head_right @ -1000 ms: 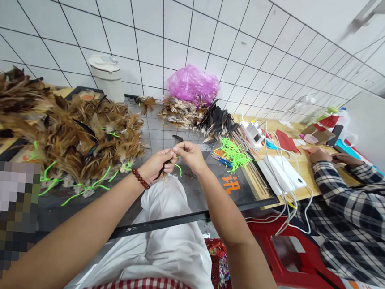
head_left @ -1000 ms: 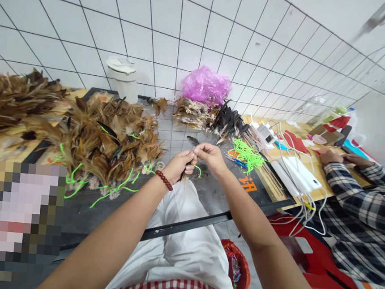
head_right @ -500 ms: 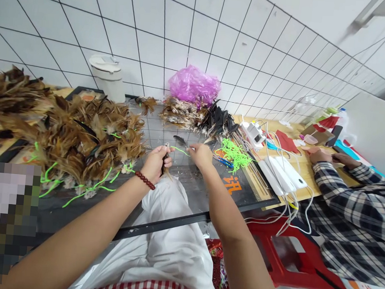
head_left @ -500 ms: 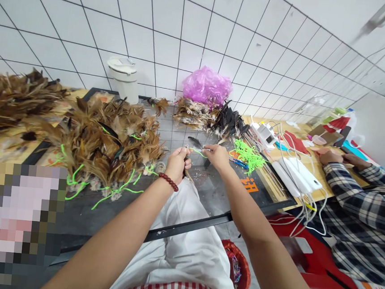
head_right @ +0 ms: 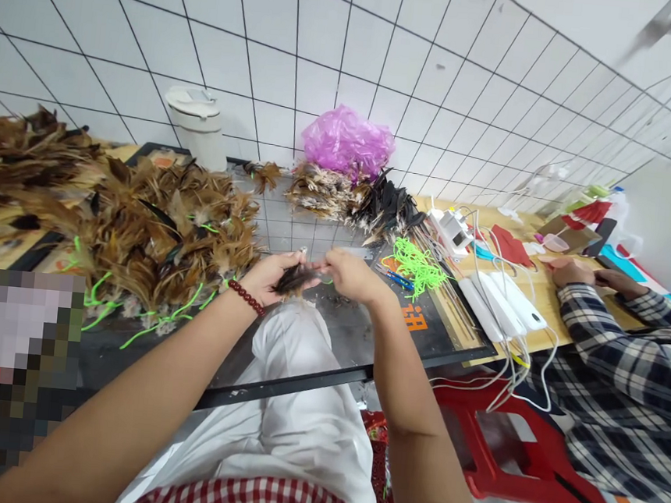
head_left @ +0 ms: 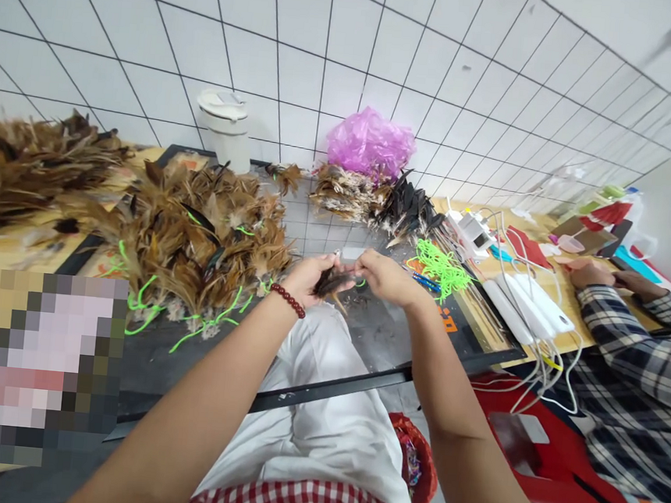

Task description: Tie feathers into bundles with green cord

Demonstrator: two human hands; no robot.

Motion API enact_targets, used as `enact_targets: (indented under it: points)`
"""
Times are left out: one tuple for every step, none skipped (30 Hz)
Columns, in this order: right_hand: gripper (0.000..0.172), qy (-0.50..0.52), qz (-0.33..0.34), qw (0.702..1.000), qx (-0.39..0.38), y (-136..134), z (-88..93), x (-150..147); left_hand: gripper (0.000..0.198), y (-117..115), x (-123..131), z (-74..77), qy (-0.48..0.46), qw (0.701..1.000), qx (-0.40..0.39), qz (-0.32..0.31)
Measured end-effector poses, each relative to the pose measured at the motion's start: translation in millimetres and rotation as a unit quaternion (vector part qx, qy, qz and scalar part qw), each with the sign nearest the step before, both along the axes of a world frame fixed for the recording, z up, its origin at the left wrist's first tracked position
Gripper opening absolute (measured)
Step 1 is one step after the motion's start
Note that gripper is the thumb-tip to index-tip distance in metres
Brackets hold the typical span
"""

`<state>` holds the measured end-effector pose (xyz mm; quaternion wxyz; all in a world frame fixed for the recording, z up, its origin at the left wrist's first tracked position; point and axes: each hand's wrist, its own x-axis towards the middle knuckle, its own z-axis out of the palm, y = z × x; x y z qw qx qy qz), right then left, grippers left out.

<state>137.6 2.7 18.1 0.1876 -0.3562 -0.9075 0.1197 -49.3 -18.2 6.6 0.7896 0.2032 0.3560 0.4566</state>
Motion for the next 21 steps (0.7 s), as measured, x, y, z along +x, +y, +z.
enact_targets:
  points:
    - [0.013,-0.023,-0.009,1.000,0.014,-4,1.0,-4,0.020,0,0,-0.8,0.012,1.000,0.009,-0.019]
    - [0.014,-0.041,-0.019,0.998,0.034,-6,1.5,-9,0.018,-1,1,-1.9,0.029,0.999,0.019,-0.030]
    - [0.014,-0.053,-0.026,0.997,0.054,-8,1.7,-12,0.018,-2,2,-3.1,0.049,0.998,0.031,-0.035]
    - [0.014,-0.062,-0.028,0.995,0.072,-9,1.8,-15,0.017,-2,3,-4.2,0.067,0.996,0.047,-0.038]
    - [0.014,-0.066,-0.029,0.994,0.088,-9,2.0,-17,0.018,-3,5,-5.2,0.079,0.994,0.062,-0.039]
    - [0.015,-0.063,-0.028,0.993,0.101,-9,2.3,-18,0.019,-4,6,-5.9,0.085,0.993,0.077,-0.039]
    - [0.015,-0.050,-0.029,0.992,0.109,-9,2.7,-18,0.020,-4,7,-6.3,0.085,0.992,0.087,-0.035]
    - [0.016,-0.027,-0.034,0.993,0.113,-9,3.2,-18,0.020,-5,8,-6.5,0.080,0.992,0.094,-0.029]
    - [0.015,0.006,-0.044,0.993,0.113,-8,3.8,-17,0.021,-5,8,-6.6,0.074,0.992,0.099,-0.019]
    - [0.015,0.044,-0.058,0.991,0.111,-8,4.4,-16,0.021,-5,8,-6.6,0.066,0.992,0.105,-0.007]
    - [0.015,0.083,-0.075,0.988,0.104,-8,5.0,-15,0.021,-5,7,-6.6,0.058,0.992,0.111,0.003]
    - [0.016,0.118,-0.092,0.984,0.093,-7,5.4,-15,0.020,-5,7,-6.8,0.048,0.992,0.119,0.009]
    - [0.017,0.146,-0.107,0.980,0.077,-7,5.8,-14,0.020,-5,6,-7.2,0.037,0.991,0.126,0.010]
    - [0.018,0.165,-0.116,0.978,0.058,-7,6.1,-14,0.019,-4,6,-7.6,0.027,0.991,0.132,0.007]
    - [0.019,0.177,-0.119,0.976,0.035,-7,6.3,-14,0.019,-4,6,-8.1,0.018,0.991,0.136,0.003]
    - [0.019,0.184,-0.119,0.976,0.012,-7,6.5,-14,0.019,-4,5,-8.7,0.011,0.990,0.139,0.000]
    - [0.018,0.188,-0.116,0.975,-0.010,-7,6.7,-15,0.018,-4,5,-9.1,0.007,0.990,0.141,-0.003]
    - [0.018,0.191,-0.112,0.975,-0.028,-7,7.0,-15,0.019,-4,5,-9.4,0.004,0.990,0.142,-0.005]
    - [0.017,0.191,-0.106,0.975,-0.042,-7,7.4,-15,0.019,-4,5,-9.5,0.002,0.990,0.142,-0.012]
    - [0.017,0.190,-0.099,0.976,-0.047,-7,7.8,-16,0.019,-4,5,-9.3,0.003,0.990,0.139,-0.022]
    - [0.017,0.188,-0.091,0.977,-0.046,-7,8.3,-16,0.019,-4,6,-9.0,0.004,0.990,0.135,-0.030]
